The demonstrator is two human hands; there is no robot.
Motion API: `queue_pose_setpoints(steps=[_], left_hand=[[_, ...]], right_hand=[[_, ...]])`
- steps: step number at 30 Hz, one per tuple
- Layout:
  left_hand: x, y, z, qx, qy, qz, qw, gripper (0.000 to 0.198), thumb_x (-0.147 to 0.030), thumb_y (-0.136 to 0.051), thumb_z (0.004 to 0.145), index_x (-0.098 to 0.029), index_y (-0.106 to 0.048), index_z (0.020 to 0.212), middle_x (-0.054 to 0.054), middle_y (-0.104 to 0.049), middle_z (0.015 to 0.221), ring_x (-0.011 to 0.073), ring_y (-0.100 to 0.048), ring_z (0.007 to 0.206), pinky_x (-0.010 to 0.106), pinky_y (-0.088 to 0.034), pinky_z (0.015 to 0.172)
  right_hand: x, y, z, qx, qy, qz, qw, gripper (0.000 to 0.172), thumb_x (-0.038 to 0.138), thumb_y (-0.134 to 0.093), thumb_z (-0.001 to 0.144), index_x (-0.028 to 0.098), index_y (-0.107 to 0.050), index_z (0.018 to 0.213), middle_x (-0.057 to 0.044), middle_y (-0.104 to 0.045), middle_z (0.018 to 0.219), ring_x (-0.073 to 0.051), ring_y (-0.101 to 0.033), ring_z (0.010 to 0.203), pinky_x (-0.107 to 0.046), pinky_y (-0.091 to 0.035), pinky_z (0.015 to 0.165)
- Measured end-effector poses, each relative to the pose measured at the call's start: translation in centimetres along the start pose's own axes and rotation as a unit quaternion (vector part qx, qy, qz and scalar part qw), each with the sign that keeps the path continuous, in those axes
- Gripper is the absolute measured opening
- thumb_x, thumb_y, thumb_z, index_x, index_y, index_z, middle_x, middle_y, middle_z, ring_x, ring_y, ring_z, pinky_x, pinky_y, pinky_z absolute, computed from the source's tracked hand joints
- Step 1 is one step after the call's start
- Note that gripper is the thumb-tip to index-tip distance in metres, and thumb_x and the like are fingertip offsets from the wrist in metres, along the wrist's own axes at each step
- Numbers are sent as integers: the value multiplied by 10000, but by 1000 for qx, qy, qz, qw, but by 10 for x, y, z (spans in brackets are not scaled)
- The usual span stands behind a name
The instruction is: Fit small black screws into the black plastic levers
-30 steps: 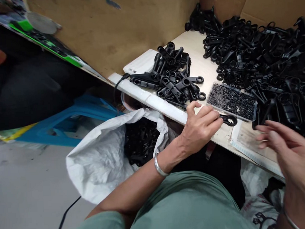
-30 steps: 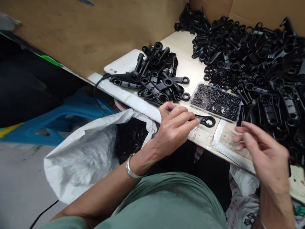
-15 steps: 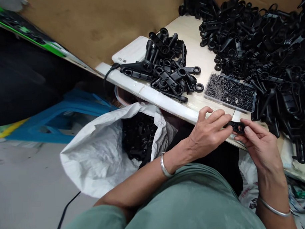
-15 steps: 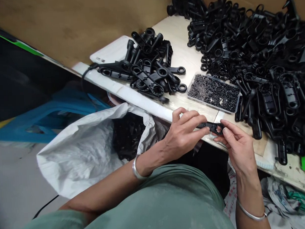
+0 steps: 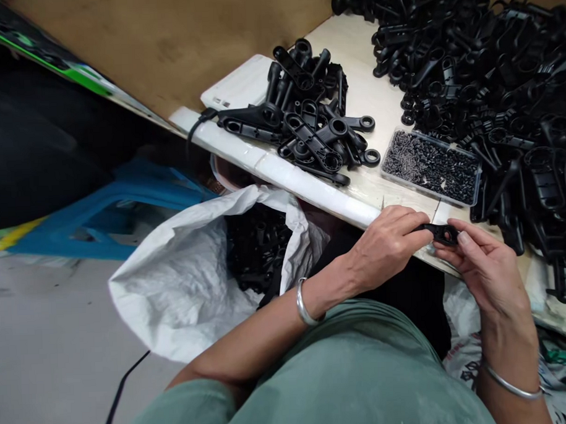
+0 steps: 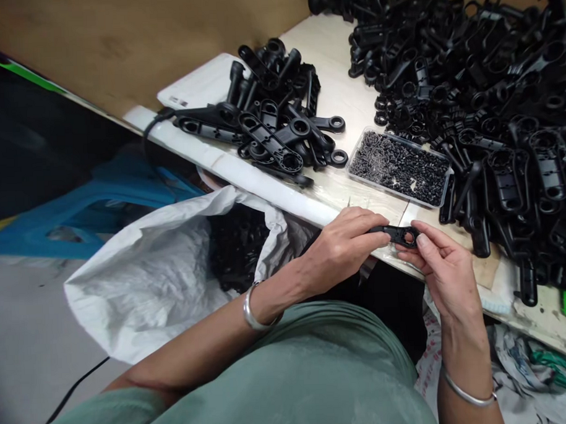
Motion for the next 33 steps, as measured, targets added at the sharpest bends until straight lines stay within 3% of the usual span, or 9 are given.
queue_pose_setpoints(steps=[4,8,22,33], left_hand=[[-1,3,-1,-29,4,-24,999,307,-134,-393,1033,-143,-660,883,94,-702,1024,159,-611,990,286,-536,902],[-6,10,-3,-80,-3,-26,996,287,-131,-419,1024,-130,-643,845,111,-697,1009,167,-600,973,296,-558,891],[-12,15,-11,-133,15,-20,991,202,-123,-466,1003,-133,-619,872,110,-689,994,170,-610,938,328,-587,860],[-11,9,-14,-117,21,-7,993,229,-120,-455,1006,-128,-636,865,111,-681,1008,167,-624,945,316,-573,886]], right_hand=[[-2,-1,-3,-7,-23,12,1000,435,337,-914,662,187,-761,1040,-71,-780,893,-238,-772,772,-374,-661,771],[1,-3,-8,-39,0,36,999,382,311,-914,661,191,-772,995,-58,-783,878,-207,-768,732,-322,-664,726],[-6,-17,-23,-130,25,87,987,365,305,-905,666,198,-771,990,-41,-776,932,-153,-747,773,-298,-649,789],[-9,-14,-23,-127,43,69,989,357,329,-890,694,197,-762,1000,-50,-779,949,-174,-758,784,-339,-655,806]])
Point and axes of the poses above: each hand's wrist, its own z-axis towards the middle knuckle, its own y-axis out of the back of the hand, x = y × z, the point moved 8 cm from there along z, towards the middle knuckle
